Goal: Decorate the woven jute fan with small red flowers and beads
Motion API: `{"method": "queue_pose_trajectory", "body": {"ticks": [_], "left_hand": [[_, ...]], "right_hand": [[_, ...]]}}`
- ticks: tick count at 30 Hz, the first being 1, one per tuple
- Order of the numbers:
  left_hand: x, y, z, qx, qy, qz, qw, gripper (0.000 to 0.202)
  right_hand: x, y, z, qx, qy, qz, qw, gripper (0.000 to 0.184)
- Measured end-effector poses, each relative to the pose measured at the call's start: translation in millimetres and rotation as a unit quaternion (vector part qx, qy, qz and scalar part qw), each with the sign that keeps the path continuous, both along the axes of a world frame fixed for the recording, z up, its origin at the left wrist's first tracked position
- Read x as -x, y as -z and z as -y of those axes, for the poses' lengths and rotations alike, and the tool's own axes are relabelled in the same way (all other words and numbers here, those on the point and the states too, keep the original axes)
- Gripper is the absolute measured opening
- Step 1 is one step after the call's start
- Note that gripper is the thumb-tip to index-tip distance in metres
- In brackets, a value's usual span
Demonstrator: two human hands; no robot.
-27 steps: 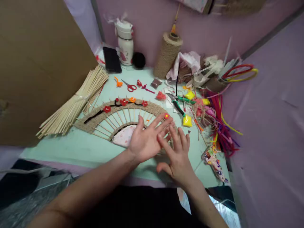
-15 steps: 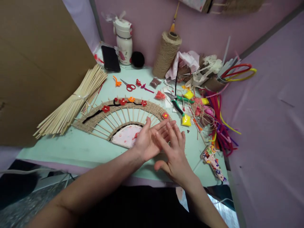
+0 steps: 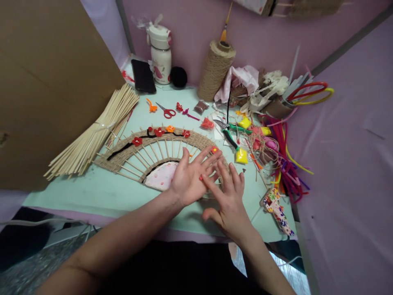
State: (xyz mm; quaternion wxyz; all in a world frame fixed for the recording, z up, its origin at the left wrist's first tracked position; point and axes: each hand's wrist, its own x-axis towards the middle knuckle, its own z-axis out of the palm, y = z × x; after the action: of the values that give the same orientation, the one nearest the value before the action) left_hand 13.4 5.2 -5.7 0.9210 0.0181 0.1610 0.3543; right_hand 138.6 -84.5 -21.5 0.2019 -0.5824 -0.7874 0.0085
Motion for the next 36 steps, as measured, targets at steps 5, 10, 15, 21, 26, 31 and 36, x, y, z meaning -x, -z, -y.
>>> {"method": "queue_pose_trajectory", "body": {"ticks": [5,10,15,21,26,31,36], "left_hand": [[0,2.8,1,0.017,0.033,0.004,0.999,0.077],[1,3.2,-1,0.006,0.014,0.019,1.000,0.079],[-5,1.2,4,0.021,0.032,0.000,0.999,0.079],[-8,0.3,7,0.012,0.044,-0.026,0.999,0.075],[-2,3.2,6,-0.045,-0.022,-0.091,0.995,0.063],[6,10.8,4,-0.137,-0.116,-0.145,0.973,0.051],[11,11.7,9,-0.178,-0.112,-0.165,0.964,0.057]], "right_hand": [[2,-1.2,-1,-0.004,-0.024,0.006,1.000,0.082],[1,-3.2,0,-0.014,-0.009,-0.016,1.000,0.074],[7,-4.3,-6,-0.073,0.024,-0.087,0.993,0.031],[13,-3.6,-3,-0.113,0.098,-0.187,0.971,0.012],[-14,2.4,2,-0.141,0.208,-0.213,0.944,0.009],[-39,20.2,-8,-0.112,0.271,-0.222,0.930,0.005],[-37,30.1,-25,-0.076,0.261,-0.197,0.942,0.007]]}}
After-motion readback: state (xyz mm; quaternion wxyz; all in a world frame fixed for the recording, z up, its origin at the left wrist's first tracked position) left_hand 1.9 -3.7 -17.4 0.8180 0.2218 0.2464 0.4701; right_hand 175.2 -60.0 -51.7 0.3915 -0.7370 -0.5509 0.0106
